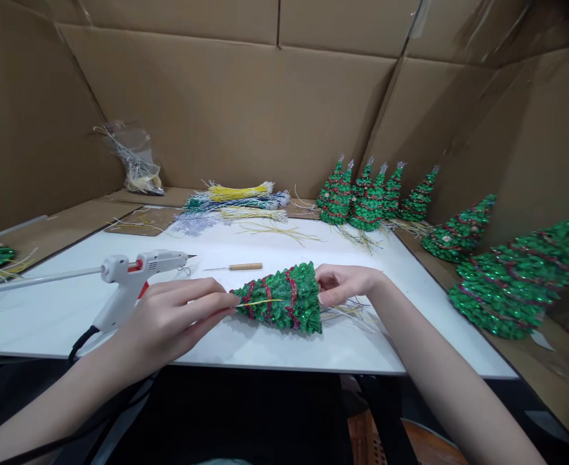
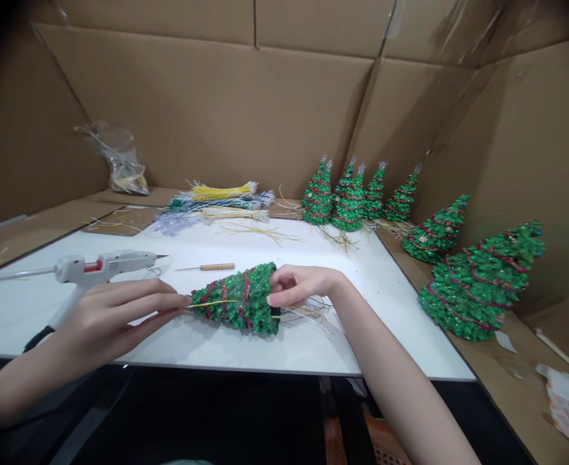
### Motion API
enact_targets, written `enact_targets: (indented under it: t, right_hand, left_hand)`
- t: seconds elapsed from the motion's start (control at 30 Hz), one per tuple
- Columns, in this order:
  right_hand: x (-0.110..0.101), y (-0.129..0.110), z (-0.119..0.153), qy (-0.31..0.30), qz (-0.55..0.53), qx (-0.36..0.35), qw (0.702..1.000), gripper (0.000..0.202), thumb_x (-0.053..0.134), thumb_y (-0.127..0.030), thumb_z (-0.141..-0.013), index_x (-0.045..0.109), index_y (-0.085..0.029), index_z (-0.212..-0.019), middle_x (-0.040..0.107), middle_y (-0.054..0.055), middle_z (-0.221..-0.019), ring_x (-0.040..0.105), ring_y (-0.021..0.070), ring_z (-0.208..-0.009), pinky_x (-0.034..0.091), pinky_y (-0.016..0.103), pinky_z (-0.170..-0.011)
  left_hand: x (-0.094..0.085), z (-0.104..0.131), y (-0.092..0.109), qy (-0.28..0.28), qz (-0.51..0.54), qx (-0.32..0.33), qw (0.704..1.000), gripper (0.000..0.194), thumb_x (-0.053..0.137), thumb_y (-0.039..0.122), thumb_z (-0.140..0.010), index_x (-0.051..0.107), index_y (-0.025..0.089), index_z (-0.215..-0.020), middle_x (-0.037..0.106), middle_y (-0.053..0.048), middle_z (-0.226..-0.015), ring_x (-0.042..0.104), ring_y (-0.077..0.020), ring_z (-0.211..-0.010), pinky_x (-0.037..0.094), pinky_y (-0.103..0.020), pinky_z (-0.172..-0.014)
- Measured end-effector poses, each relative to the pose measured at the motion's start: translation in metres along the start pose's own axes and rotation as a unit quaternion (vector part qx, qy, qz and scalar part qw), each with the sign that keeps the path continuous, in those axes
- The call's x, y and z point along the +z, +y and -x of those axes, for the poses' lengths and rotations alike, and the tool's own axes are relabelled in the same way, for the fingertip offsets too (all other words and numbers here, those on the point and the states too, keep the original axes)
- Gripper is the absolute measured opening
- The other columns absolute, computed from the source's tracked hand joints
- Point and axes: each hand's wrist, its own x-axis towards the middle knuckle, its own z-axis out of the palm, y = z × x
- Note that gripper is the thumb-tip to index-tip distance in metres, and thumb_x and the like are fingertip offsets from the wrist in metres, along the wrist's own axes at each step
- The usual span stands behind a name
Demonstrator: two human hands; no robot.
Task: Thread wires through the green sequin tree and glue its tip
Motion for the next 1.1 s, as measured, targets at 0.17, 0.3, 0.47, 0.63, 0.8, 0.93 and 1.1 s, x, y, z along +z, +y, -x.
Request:
enact_targets:
  t: [0.17, 0.3, 0.47, 0.63, 0.8, 0.93, 1.1]
  right_hand:
    - [0.0, -0.0007, -0.0001, 0.004, -0.007, 0.004, 1.0, 0.046, 0.07, -0.055, -0.078, 0.048, -0.015, -0.073, 0.033, -0.008, -0.058, 0.029, 0.0032, -0.047, 0.022, 0.018, -0.04]
    - [0.0004, -0.0027, -0.0001, 0.005, -0.004, 0.009, 1.0, 0.048, 0.07, -0.056, -0.077, 0.048, -0.015, -0.072, 0.034, -0.008, -0.058, 0.029, 0.0035, -0.048, 0.021, 0.018, -0.04]
    - [0.0005, -0.0047, 0.0002, -0.001, 0.002, 0.014, 1.0, 0.047, 0.069, -0.057, -0.078, 0.048, -0.015, -0.073, 0.032, -0.008, -0.058, 0.028, 0.0034, -0.048, 0.022, 0.018, -0.04]
    - [0.0002, -0.0042, -0.0002, 0.0, 0.01, 0.005, 1.0, 0.048, 0.069, -0.059, -0.077, 0.049, -0.015, -0.073, 0.032, -0.008, -0.057, 0.029, 0.0039, -0.047, 0.022, 0.018, -0.039]
    - [0.0007, -0.0046, 0.0, 0.001, 0.001, 0.015, 1.0, 0.05, 0.07, -0.06, -0.076, 0.049, -0.015, -0.072, 0.031, -0.008, -0.057, 0.027, 0.0034, -0.047, 0.021, 0.018, -0.039]
    - [0.0009, -0.0016, -0.0007, 0.006, 0.003, 0.011, 1.0, 0.048, 0.07, -0.059, -0.076, 0.05, -0.016, -0.073, 0.034, -0.007, -0.057, 0.03, 0.0045, -0.049, 0.023, 0.019, -0.042]
    - [0.0008, 0.0011, -0.0015, 0.011, 0.006, -0.004, 1.0, 0.047, 0.07, -0.059, -0.076, 0.051, -0.015, -0.074, 0.037, -0.006, -0.059, 0.032, 0.0055, -0.052, 0.025, 0.02, -0.044]
  left_hand:
    - [-0.0005, -0.0018, 0.0018, 0.017, -0.007, 0.007, 1.0, 0.011, 0.06, 0.014, -0.09, 0.067, 0.019, -0.097, 0.07, -0.001, -0.081, 0.063, -0.0107, -0.069, 0.046, -0.021, -0.065]
    - [-0.0006, -0.0033, 0.0028, 0.022, -0.005, 0.005, 1.0, 0.011, 0.061, 0.014, -0.09, 0.066, 0.018, -0.099, 0.07, -0.002, -0.081, 0.062, -0.0106, -0.068, 0.045, -0.021, -0.065]
    - [-0.0013, -0.0035, 0.0029, 0.029, -0.006, 0.002, 1.0, 0.014, 0.062, 0.013, -0.089, 0.066, 0.019, -0.101, 0.07, -0.001, -0.081, 0.062, -0.0103, -0.067, 0.045, -0.021, -0.065]
    - [-0.0011, -0.0041, 0.0032, 0.033, -0.007, 0.003, 0.999, 0.015, 0.062, 0.012, -0.089, 0.066, 0.019, -0.101, 0.07, -0.001, -0.083, 0.062, -0.01, -0.069, 0.046, -0.021, -0.066]
    - [0.0011, -0.0033, 0.0027, 0.028, -0.011, 0.003, 1.0, 0.014, 0.064, 0.013, -0.088, 0.067, 0.019, -0.1, 0.07, -0.001, -0.084, 0.062, -0.0097, -0.07, 0.045, -0.021, -0.067]
    - [0.0017, -0.0022, 0.0021, 0.033, -0.013, 0.001, 0.999, 0.013, 0.064, 0.012, -0.088, 0.067, 0.019, -0.099, 0.07, -0.001, -0.083, 0.062, -0.0098, -0.07, 0.045, -0.021, -0.066]
    - [0.0015, -0.0027, 0.0023, 0.04, -0.014, 0.003, 0.999, 0.012, 0.064, 0.011, -0.087, 0.067, 0.018, -0.097, 0.069, -0.001, -0.081, 0.062, -0.0096, -0.068, 0.044, -0.021, -0.065]
